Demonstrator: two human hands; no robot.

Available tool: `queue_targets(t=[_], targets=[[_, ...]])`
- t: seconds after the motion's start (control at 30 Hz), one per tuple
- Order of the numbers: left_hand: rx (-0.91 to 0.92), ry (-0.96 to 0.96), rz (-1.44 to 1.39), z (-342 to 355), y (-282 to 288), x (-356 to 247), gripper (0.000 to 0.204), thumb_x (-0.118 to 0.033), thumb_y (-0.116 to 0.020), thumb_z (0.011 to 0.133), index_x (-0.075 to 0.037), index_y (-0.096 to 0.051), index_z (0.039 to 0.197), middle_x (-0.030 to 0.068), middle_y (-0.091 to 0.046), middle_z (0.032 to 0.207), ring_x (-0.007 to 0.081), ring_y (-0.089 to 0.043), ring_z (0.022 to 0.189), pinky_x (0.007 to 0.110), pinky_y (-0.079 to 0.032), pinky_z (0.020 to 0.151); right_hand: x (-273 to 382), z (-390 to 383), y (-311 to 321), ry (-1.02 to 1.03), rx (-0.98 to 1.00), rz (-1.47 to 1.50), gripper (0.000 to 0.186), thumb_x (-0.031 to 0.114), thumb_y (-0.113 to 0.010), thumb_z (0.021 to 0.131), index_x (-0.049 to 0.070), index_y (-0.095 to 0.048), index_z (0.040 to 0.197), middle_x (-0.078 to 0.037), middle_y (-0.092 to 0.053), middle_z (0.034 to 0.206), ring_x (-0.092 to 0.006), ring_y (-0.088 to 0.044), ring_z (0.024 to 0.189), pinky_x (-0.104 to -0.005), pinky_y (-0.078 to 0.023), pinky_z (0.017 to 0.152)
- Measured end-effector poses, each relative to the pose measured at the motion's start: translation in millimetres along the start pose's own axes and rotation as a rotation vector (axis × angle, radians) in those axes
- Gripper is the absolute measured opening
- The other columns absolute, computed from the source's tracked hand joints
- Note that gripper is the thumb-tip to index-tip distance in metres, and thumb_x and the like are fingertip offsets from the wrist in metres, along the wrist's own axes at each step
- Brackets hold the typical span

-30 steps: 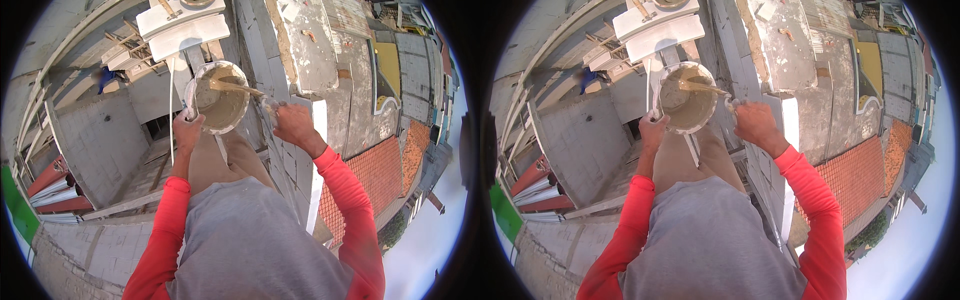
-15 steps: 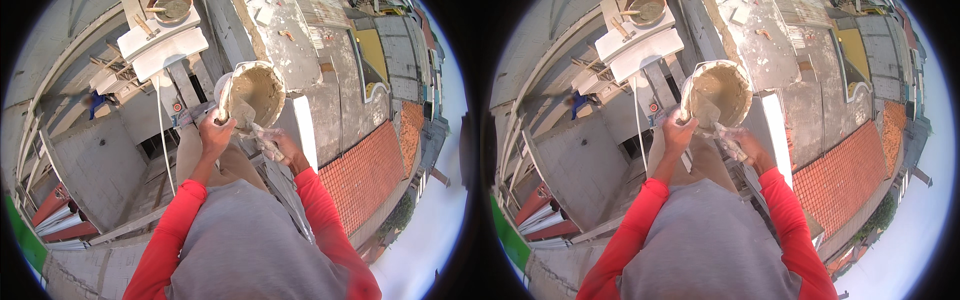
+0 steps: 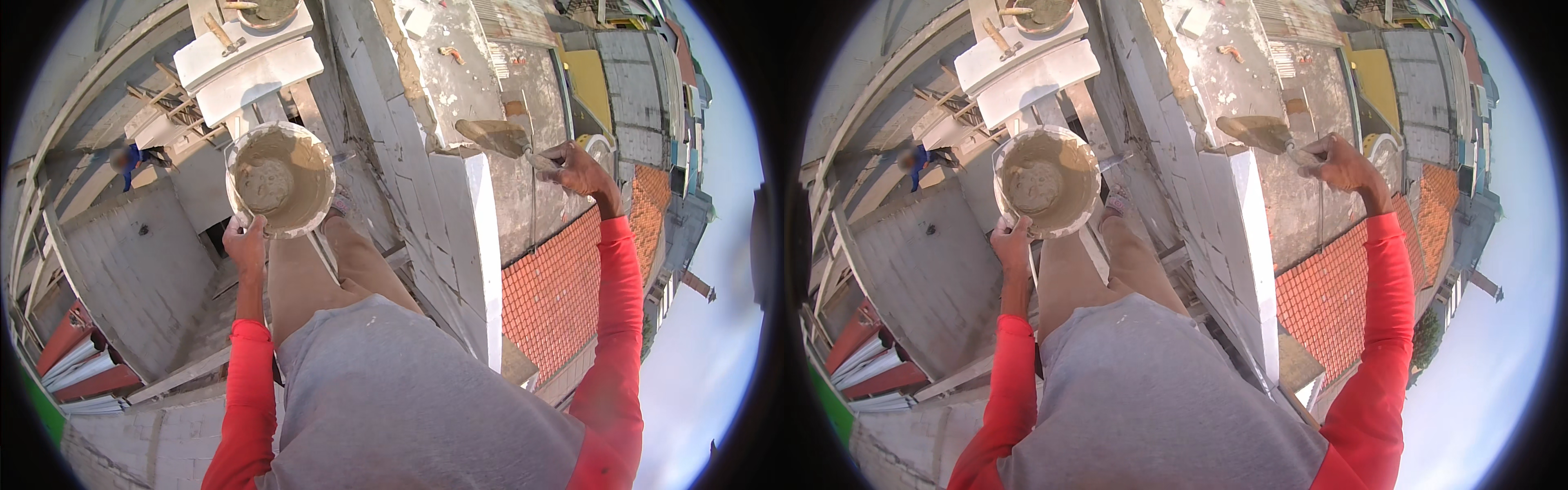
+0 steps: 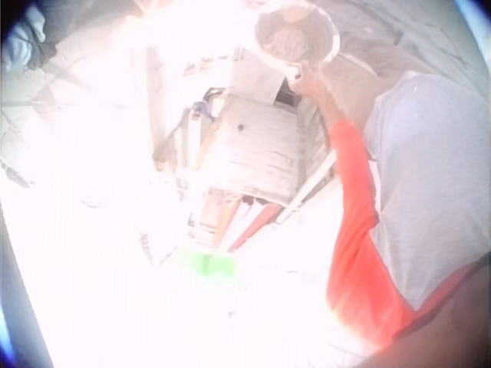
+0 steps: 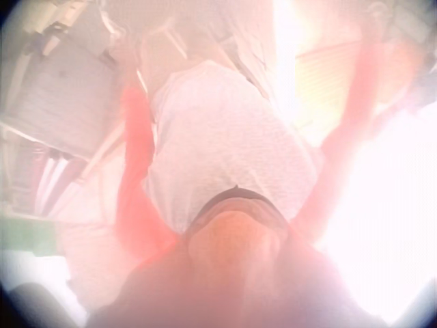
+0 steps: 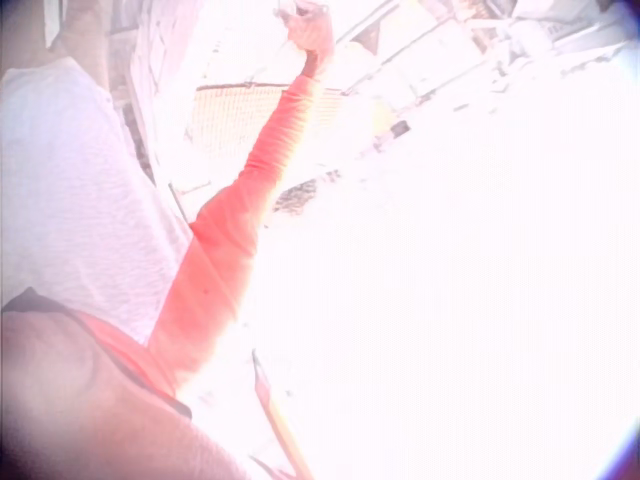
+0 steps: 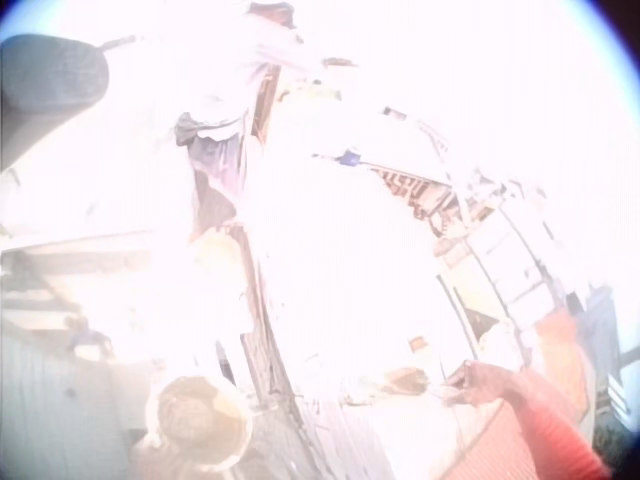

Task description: The person applies mortar to a wall using a trowel and places white rectangular tiles onto the surface. They adjust the tiles to fit and continue applying mortar to secure them in place.

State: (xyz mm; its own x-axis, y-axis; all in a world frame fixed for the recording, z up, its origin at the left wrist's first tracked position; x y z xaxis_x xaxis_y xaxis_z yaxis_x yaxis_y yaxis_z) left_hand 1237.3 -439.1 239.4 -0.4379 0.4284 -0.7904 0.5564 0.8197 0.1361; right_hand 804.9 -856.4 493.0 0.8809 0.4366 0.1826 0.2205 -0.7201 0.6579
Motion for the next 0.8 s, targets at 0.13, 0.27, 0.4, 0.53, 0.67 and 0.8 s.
queue_targets(t=[0.13, 0.27, 0.4, 0.53, 0.67, 0.8], targets=[[-0.159, 0.020, 0.010, 6.3, 63.0, 10.7, 0.030, -0.001, -0.074, 0.091, 0.008, -0.071, 0.120, 0.0081, -0.075, 0.105, 0.0142, -0.070, 0.085, 0.030, -0.058, 0.073, 7.3, 67.9, -47.1, 0.083, -0.104, -0.406, 0.025, 0.016, -0.072, 0.076, -0.004, -0.075, 0.092, -0.025, -0.075, 0.088, -0.0402, -0.076, 0.086, -0.0494, -0.060, 0.078], [-0.301, 0.033, 0.018, 6.2, 116.3, 29.3, 0.029, 0.000, -0.074, 0.092, 0.007, -0.070, 0.120, 0.0075, -0.075, 0.103, 0.0151, -0.070, 0.084, 0.030, -0.058, 0.073, 22.6, 91.9, -104.5, 0.102, -0.117, -0.671, 0.018, 0.010, -0.072, 0.073, 0.005, -0.077, 0.089, -0.022, -0.076, 0.090, -0.0397, -0.076, 0.085, -0.0493, -0.062, 0.079], [-0.363, 0.018, -0.035, 5.7, 138.1, 51.3, 0.027, 0.000, -0.073, 0.091, 0.007, -0.071, 0.118, 0.0070, -0.074, 0.101, 0.0147, -0.069, 0.083, 0.031, -0.059, 0.071, 16.4, 51.4, -119.5, 0.075, -0.158, -0.645, 0.020, 0.007, -0.072, 0.075, 0.003, -0.076, 0.094, -0.020, -0.074, 0.088, -0.0388, -0.075, 0.083, -0.0487, -0.060, 0.074], [-0.342, 0.039, -0.056, 8.2, 132.3, 61.8, 0.025, 0.000, -0.073, 0.091, 0.007, -0.072, 0.115, 0.0070, -0.075, 0.101, 0.0141, -0.069, 0.083, 0.032, -0.058, 0.075, 16.7, -20.6, -129.7, 0.035, -0.341, -0.522, 0.026, 0.006, -0.070, 0.079, 0.004, -0.073, 0.105, -0.018, -0.073, 0.092, -0.0385, -0.074, 0.081, -0.0484, -0.059, 0.072], [-0.327, 0.060, -0.071, 11.6, 103.8, 66.9, 0.028, -0.001, -0.073, 0.091, 0.006, -0.073, 0.118, 0.0065, -0.075, 0.100, 0.0127, -0.068, 0.082, 0.031, -0.056, 0.073, 35.4, -78.5, -126.0, -0.090, -0.448, -0.376, 0.041, 0.010, -0.073, 0.083, 0.004, -0.072, 0.123, -0.018, -0.072, 0.096, -0.0362, -0.073, 0.076, -0.0457, -0.058, 0.068], [-0.246, 0.070, -0.020, 18.9, 59.5, 70.1, 0.033, -0.003, -0.075, 0.090, 0.004, -0.073, 0.122, 0.0050, -0.076, 0.100, 0.0115, -0.068, 0.080, 0.030, -0.055, 0.066, 86.9, -57.1, -141.1, 0.029, -0.501, 0.317, 0.047, 0.014, -0.077, 0.084, -0.003, -0.073, 0.128, -0.015, -0.070, 0.081, -0.0215, -0.067, 0.068, -0.0383, -0.054, 0.066]])
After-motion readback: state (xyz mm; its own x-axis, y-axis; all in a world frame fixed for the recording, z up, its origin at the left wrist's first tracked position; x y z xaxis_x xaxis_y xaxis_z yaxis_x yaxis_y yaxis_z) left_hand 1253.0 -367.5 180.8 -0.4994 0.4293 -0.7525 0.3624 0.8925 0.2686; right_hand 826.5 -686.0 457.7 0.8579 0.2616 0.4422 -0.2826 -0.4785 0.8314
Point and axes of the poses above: each hand's wrist, its own z-axis towards the middle knuckle, its own y-axis out of the back of the hand, x = y × z, the point moved 1 cm from there along z, towards the middle knuckle
